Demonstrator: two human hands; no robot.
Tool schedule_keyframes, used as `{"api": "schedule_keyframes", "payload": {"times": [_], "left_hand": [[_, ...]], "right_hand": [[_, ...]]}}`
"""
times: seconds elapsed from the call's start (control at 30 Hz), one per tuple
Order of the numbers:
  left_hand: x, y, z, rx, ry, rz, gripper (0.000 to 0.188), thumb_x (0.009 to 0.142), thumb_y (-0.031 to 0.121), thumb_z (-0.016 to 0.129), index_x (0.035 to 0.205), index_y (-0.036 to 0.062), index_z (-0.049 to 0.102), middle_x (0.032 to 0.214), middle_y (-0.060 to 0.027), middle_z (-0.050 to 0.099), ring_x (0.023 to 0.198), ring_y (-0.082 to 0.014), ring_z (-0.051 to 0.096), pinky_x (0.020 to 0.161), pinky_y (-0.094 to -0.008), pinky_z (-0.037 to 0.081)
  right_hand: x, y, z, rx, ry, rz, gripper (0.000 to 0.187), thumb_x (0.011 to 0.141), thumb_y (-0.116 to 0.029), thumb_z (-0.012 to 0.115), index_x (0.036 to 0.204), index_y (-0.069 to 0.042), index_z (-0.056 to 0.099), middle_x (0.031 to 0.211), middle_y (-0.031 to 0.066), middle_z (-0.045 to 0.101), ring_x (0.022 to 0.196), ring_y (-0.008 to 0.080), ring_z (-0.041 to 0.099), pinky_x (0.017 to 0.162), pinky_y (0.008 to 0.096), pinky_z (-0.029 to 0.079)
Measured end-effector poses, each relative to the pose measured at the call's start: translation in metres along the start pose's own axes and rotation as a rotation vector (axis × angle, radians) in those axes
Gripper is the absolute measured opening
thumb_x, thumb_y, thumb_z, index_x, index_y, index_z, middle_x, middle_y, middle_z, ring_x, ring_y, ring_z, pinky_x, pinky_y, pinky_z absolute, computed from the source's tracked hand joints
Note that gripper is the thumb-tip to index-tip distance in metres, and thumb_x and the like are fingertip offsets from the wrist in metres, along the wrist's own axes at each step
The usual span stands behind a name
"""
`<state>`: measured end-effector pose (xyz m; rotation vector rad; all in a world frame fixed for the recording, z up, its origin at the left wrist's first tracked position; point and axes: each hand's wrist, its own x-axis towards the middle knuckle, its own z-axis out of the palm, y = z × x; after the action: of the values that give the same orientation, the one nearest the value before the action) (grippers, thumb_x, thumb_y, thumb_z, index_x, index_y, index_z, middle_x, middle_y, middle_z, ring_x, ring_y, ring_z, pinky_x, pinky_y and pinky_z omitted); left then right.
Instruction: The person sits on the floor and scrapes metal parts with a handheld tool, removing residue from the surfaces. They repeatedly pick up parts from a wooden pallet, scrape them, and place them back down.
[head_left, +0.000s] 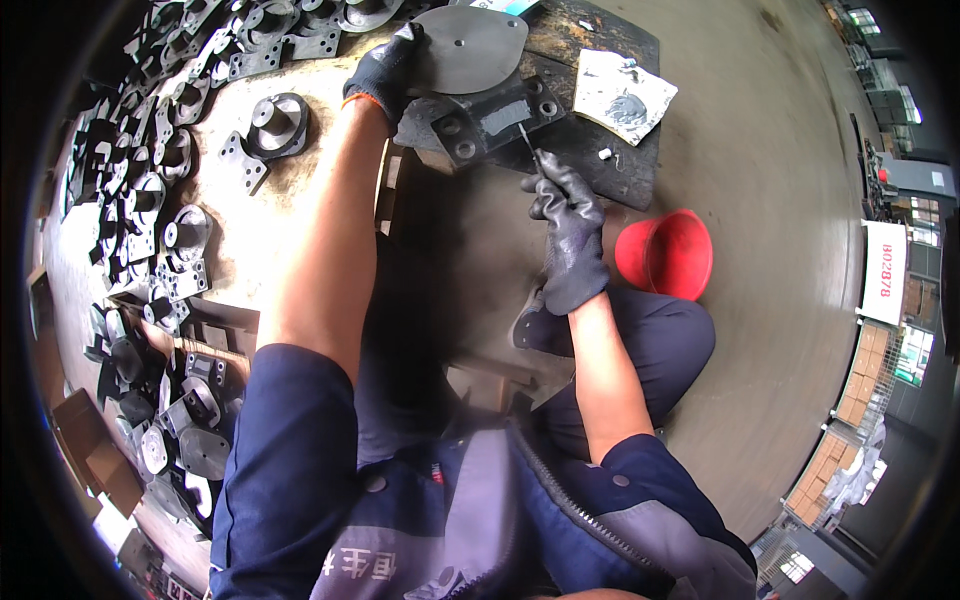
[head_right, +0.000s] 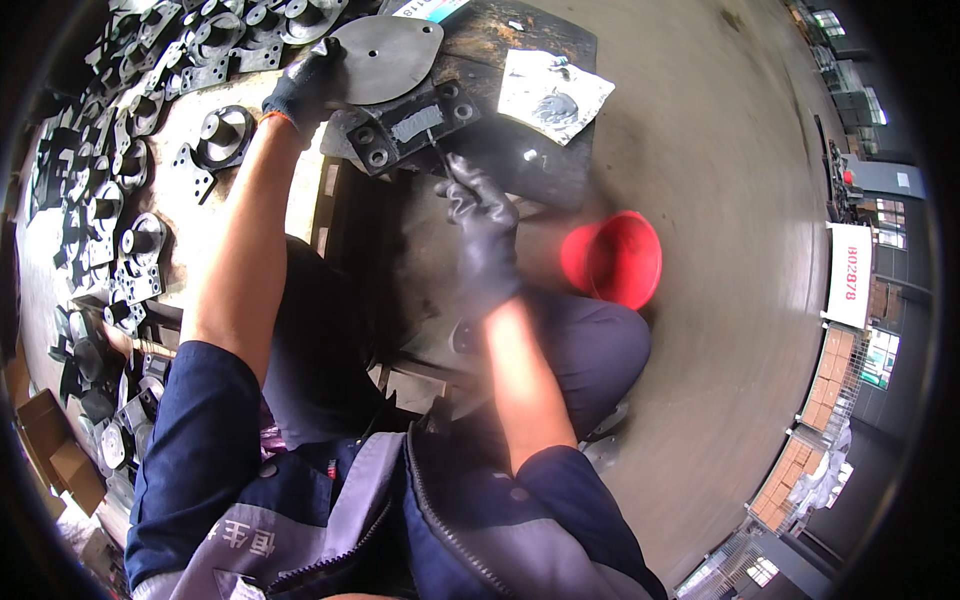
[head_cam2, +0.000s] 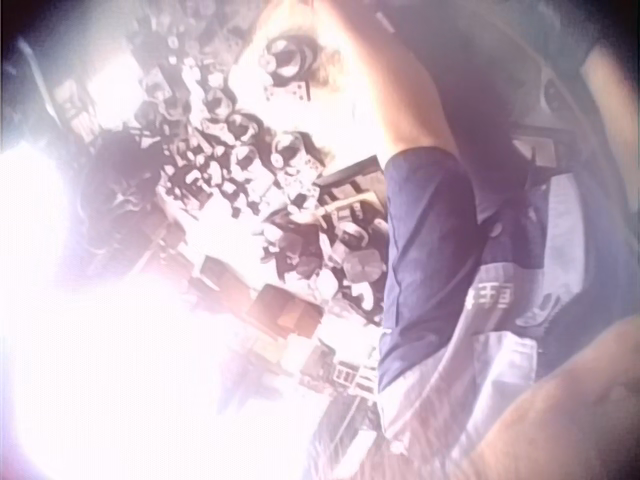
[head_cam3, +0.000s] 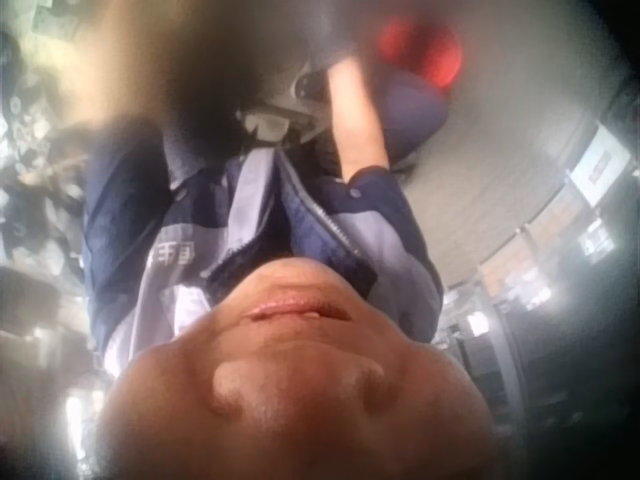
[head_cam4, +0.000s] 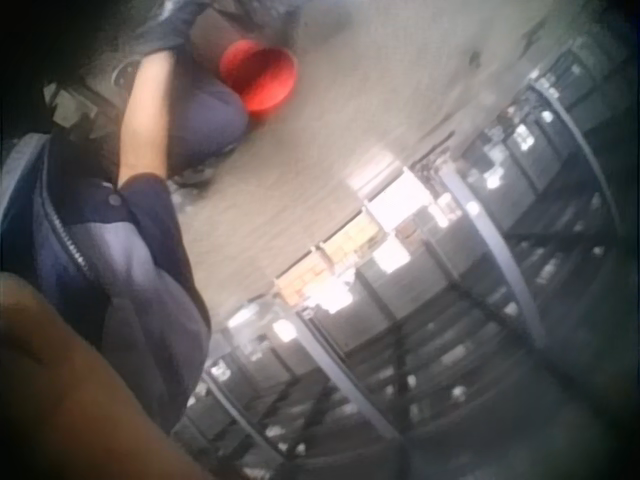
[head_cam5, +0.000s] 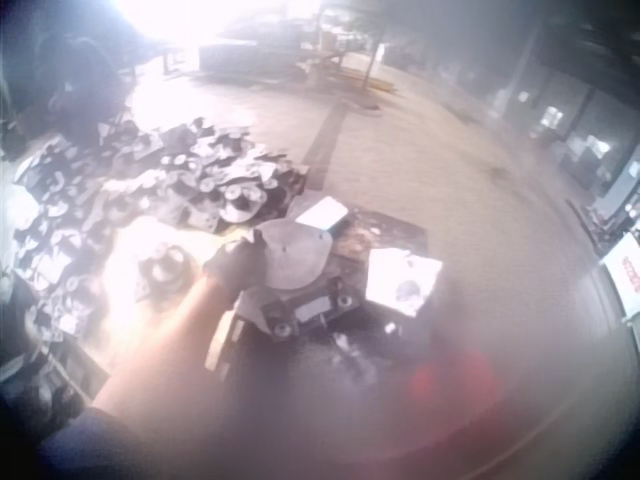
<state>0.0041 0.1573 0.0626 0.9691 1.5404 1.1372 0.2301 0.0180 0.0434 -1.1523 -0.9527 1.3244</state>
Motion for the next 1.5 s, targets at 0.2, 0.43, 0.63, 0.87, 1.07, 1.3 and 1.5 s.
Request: {"api": "schedule_keyframes", "payload": {"times": [0.2, 0.43, 0.63, 0.87, 1.07, 1.3, 1.5], "left_hand": [[0.005, -0.004, -0.003, -0.183, -0.047, -0.015, 0.033, 0.086, 0.044, 0.052, 0.078, 0.0125, 0.058, 0.065, 0.003, 0.05, 0.053, -0.0087, 0.042, 0.046, -0.0244, 0.031], [-0.005, 0.006, 0.002, -0.287, -0.046, -0.06, 0.033, 0.086, 0.045, 0.052, 0.073, 0.015, 0.056, 0.061, 0.0045, 0.047, 0.051, -0.0085, 0.039, 0.045, -0.0237, 0.029], [-0.007, 0.01, -0.001, -0.223, -0.077, -0.05, 0.033, 0.087, 0.043, 0.051, 0.087, 0.0108, 0.056, 0.076, -0.0003, 0.053, 0.064, -0.0117, 0.046, 0.057, -0.0254, 0.035], [-0.002, 0.001, -0.001, -0.346, -0.064, -0.048, 0.03, 0.085, 0.042, 0.056, 0.084, 0.0121, 0.061, 0.068, 0.0038, 0.052, 0.06, -0.0086, 0.045, 0.05, -0.0241, 0.035], [-0.007, 0.008, 0.002, -0.37, -0.036, -0.116, 0.03, 0.085, 0.041, 0.056, 0.088, 0.0115, 0.062, 0.071, 0.0031, 0.053, 0.062, -0.0088, 0.047, 0.054, -0.0236, 0.037], [0.006, -0.004, -0.003, -0.206, -0.028, -0.06, 0.031, 0.085, 0.041, 0.055, 0.087, 0.0107, 0.062, 0.072, 0.0031, 0.053, 0.063, -0.0085, 0.046, 0.057, -0.022, 0.037], [0.001, -0.001, -0.001, -0.247, -0.014, -0.074, 0.031, 0.086, 0.041, 0.055, 0.084, 0.0106, 0.061, 0.069, 0.0036, 0.052, 0.062, -0.0084, 0.045, 0.055, -0.0233, 0.036]], "right_hand": [[0.011, 0.011, -0.01, 0.094, 0.05, 0.005, 0.04, 0.081, 0.01, 0.044, 0.116, -0.003, 0.057, 0.095, 0.0077, 0.061, 0.071, 0.0081, 0.054, 0.054, 0.0164, 0.037], [0.012, 0.004, -0.001, 0.009, 0.106, -0.014, 0.038, 0.077, 0.006, 0.048, 0.114, 0.001, 0.057, 0.098, 0.0081, 0.06, 0.076, 0.0086, 0.054, 0.055, 0.017, 0.037], [0.011, 0.003, 0.0, 0.018, 0.06, -0.004, 0.036, 0.078, 0.009, 0.048, 0.111, 0.001, 0.058, 0.105, 0.0064, 0.06, 0.081, 0.0116, 0.057, 0.058, 0.0176, 0.04], [0.011, 0.008, 0.001, -0.006, 0.0, -0.053, 0.026, 0.082, 0.01, 0.052, 0.105, 0.001, 0.061, 0.106, 0.0082, 0.062, 0.08, 0.0135, 0.059, 0.068, 0.0215, 0.047], [0.007, 0.002, 0.006, -0.053, -0.043, 0.004, 0.027, 0.083, 0.008, 0.052, 0.106, -0.001, 0.062, 0.101, 0.0075, 0.062, 0.076, 0.0097, 0.057, 0.064, 0.0203, 0.045], [0.007, -0.007, 0.0, 0.057, -0.111, 0.124, 0.031, 0.083, -0.003, 0.055, 0.114, -0.003, 0.058, 0.094, 0.0041, 0.061, 0.069, 0.0053, 0.049, 0.058, 0.0174, 0.038], [0.017, 0.002, 0.002, -0.038, 0.065, 0.024, 0.038, 0.082, 0.002, 0.051, 0.12, -0.005, 0.054, 0.1, 0.0055, 0.06, 0.077, 0.008, 0.053, 0.06, 0.0188, 0.04]]}}
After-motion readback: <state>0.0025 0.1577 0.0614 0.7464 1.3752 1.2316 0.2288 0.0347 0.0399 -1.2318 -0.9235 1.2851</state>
